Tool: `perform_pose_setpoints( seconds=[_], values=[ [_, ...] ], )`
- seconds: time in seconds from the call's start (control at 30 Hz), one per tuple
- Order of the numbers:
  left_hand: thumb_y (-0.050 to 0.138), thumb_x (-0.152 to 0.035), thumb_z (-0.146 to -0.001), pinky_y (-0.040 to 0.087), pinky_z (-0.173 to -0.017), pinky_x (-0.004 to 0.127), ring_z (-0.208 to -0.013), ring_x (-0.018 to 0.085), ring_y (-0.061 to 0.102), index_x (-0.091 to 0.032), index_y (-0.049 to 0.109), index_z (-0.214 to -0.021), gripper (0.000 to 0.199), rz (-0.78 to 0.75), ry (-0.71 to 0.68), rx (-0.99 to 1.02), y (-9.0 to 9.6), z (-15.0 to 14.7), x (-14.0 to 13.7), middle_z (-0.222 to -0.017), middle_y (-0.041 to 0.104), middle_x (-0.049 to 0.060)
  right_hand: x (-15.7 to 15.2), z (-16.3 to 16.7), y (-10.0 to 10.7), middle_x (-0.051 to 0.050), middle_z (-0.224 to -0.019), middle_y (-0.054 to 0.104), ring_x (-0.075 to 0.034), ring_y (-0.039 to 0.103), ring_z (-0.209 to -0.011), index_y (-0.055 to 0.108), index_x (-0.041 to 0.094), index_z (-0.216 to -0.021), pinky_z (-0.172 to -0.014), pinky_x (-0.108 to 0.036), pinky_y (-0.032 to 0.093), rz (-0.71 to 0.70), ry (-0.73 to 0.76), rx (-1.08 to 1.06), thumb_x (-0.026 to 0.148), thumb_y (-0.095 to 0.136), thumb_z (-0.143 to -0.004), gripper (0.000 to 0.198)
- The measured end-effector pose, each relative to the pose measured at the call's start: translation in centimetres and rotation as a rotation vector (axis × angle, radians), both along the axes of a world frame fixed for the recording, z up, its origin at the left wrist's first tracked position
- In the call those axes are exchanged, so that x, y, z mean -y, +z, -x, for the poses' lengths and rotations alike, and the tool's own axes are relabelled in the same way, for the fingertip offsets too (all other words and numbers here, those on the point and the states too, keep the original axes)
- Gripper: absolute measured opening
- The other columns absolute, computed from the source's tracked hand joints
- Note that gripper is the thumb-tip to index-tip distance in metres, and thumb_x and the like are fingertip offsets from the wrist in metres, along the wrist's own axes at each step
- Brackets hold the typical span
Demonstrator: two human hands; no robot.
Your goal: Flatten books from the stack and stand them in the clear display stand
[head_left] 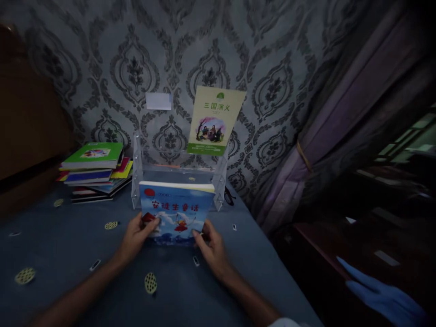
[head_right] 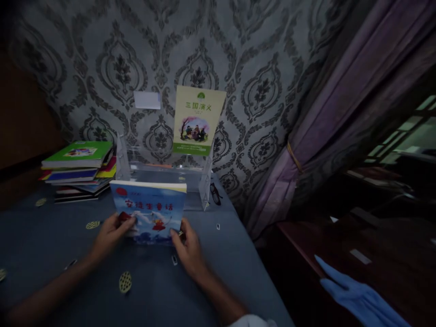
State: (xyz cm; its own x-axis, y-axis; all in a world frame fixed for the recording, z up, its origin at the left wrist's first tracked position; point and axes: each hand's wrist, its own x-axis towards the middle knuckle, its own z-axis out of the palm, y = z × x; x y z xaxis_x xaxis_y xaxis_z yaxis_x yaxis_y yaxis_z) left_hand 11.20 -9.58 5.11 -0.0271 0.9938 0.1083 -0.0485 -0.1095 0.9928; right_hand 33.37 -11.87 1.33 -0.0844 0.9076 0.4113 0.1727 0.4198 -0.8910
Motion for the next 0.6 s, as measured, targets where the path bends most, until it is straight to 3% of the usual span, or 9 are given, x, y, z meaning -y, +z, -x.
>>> perform_pose_setpoints(
  seconds=[0.13,0.27,0.37,0.5,0.6],
  values=[
    [0.079,-0.059,-0.065,0.056,-0.072,0.03,-0.077,0.023,0.068,-0.016,0.071,-0.091,0.052,-0.098,-0.04,-0.062,1.0,0.4,-0.3,-0.084,0.075,0.006,-0.8,-0.2,0.2,-0.006,-0.102,0.071,-0.02,0.069,-0.091,0.06,0.022,-0.109,-0.07,-0.027,0.057,0.016,0.022,-0.036,0.036,0.056,-0.094,0.021],
    [0.077,-0.052,-0.068,0.056,-0.076,0.032,-0.08,0.026,0.069,-0.019,0.075,-0.079,0.035,-0.174,-0.05,-0.222,2.4,1.3,-0.3,-0.08,0.075,0.005,-1.9,-1.0,0.4,-0.004,-0.098,0.071,-0.02,0.069,-0.089,0.062,0.023,-0.106,-0.079,-0.032,0.058,-0.019,0.002,-0.022,0.039,0.057,-0.094,0.021],
    [0.072,-0.051,-0.074,0.056,-0.087,0.038,-0.093,0.031,0.071,-0.021,0.079,-0.084,0.032,-0.268,-0.233,-0.386,2.9,2.2,-0.2,-0.091,0.078,0.008,-2.6,-2.0,0.3,-0.006,-0.101,0.072,-0.023,0.07,-0.095,0.064,0.021,-0.106,-0.086,-0.036,0.057,-0.095,0.015,0.069,0.042,0.056,-0.093,0.027],
    [0.066,-0.044,-0.083,0.048,-0.106,0.044,-0.121,0.033,0.065,-0.024,0.077,-0.113,0.037,-0.426,-0.509,-0.619,1.7,3.5,-0.1,-0.123,0.073,0.009,-2.6,-3.3,-0.4,-0.01,-0.113,0.07,-0.028,0.066,-0.113,0.069,0.016,-0.105,-0.098,-0.039,0.05,-0.194,0.105,0.195,0.045,0.061,-0.091,0.033],
    [0.055,-0.031,-0.094,0.04,-0.115,0.048,-0.13,0.028,0.059,-0.027,0.07,-0.127,0.036,-0.548,-0.577,-0.785,-0.8,4.5,0.0,-0.135,0.066,0.008,-2.3,-3.7,-1.1,-0.013,-0.113,0.071,-0.028,0.066,-0.114,0.07,0.019,-0.101,-0.098,-0.041,0.052,-0.227,0.135,0.265,0.04,0.068,-0.089,0.024]
  ],
)
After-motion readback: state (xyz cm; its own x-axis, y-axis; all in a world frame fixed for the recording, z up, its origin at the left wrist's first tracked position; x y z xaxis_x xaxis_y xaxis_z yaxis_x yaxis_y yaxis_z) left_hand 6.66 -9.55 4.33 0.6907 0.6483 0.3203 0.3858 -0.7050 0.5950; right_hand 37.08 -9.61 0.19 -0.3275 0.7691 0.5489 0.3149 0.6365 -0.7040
